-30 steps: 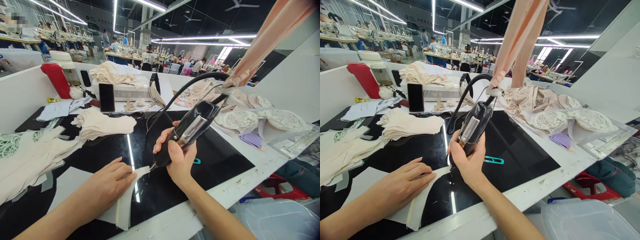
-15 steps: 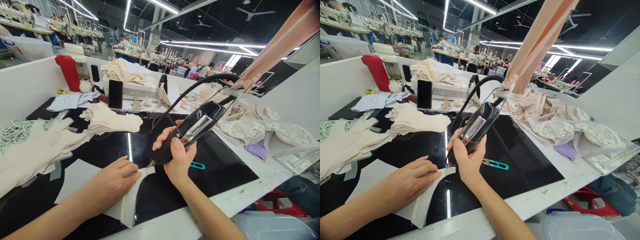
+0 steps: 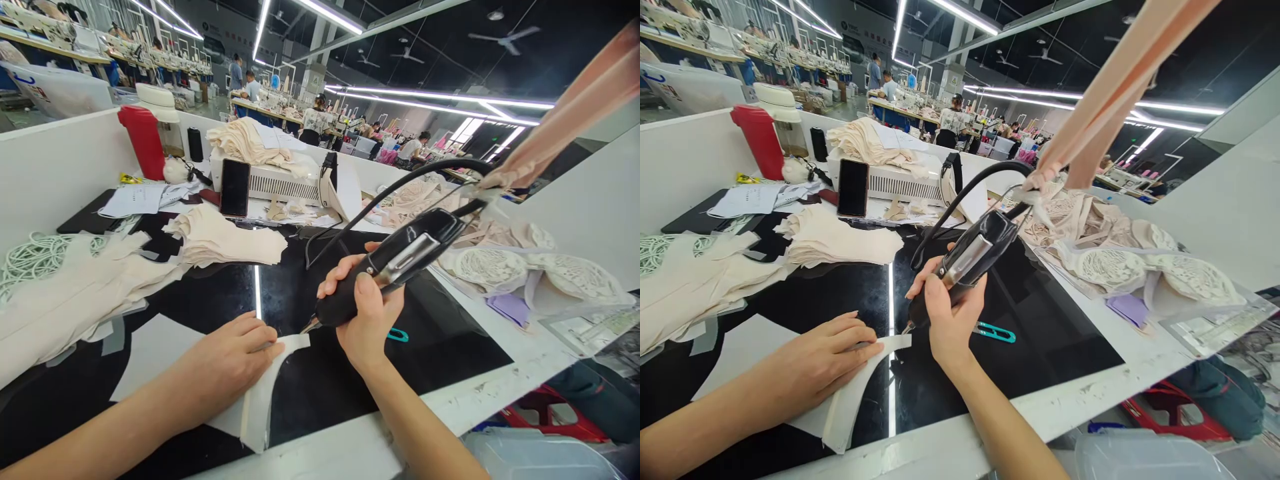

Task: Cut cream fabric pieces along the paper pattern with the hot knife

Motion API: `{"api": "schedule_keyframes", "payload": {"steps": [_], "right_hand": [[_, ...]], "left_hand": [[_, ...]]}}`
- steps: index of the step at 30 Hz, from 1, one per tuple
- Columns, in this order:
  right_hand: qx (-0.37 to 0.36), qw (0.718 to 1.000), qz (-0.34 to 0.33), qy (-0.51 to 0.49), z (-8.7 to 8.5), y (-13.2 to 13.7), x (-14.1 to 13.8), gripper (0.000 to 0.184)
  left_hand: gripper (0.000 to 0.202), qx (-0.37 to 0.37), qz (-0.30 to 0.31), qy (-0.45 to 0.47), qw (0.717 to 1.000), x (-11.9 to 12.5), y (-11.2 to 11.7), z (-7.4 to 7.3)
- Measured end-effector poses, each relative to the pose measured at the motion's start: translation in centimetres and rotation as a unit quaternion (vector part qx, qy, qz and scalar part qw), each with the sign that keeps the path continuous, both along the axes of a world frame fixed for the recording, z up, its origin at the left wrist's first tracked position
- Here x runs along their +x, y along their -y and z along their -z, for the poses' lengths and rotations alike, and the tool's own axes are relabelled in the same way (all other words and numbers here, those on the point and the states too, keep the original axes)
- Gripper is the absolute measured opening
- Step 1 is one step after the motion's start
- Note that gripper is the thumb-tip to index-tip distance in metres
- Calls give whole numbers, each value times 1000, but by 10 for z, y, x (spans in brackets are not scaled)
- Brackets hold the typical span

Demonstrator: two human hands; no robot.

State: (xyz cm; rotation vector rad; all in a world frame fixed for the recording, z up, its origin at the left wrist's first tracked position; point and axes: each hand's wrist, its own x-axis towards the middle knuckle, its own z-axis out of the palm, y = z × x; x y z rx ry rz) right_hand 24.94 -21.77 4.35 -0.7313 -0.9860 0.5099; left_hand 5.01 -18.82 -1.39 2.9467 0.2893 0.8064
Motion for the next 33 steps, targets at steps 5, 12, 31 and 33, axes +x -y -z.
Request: {"api": "schedule_keyframes", "payload": {"steps": [5, 12, 31, 33], "right_hand": [[-3, 1000, -5, 8, 3, 0, 1, 35], [-3, 1000, -19, -17, -6, 6, -3, 34], [6, 999, -33, -15, -3, 14, -3, 34], [4, 999, -30, -15, -2, 14, -1, 35]], "left_hand": [[29, -8, 1, -11, 1000, -1, -1, 1], [27, -7, 1, -20, 1000, -3, -1, 1], [30, -8, 5, -12, 1000, -2, -1, 2], [30, -13, 6, -11, 1000, -3, -1, 2]]}}
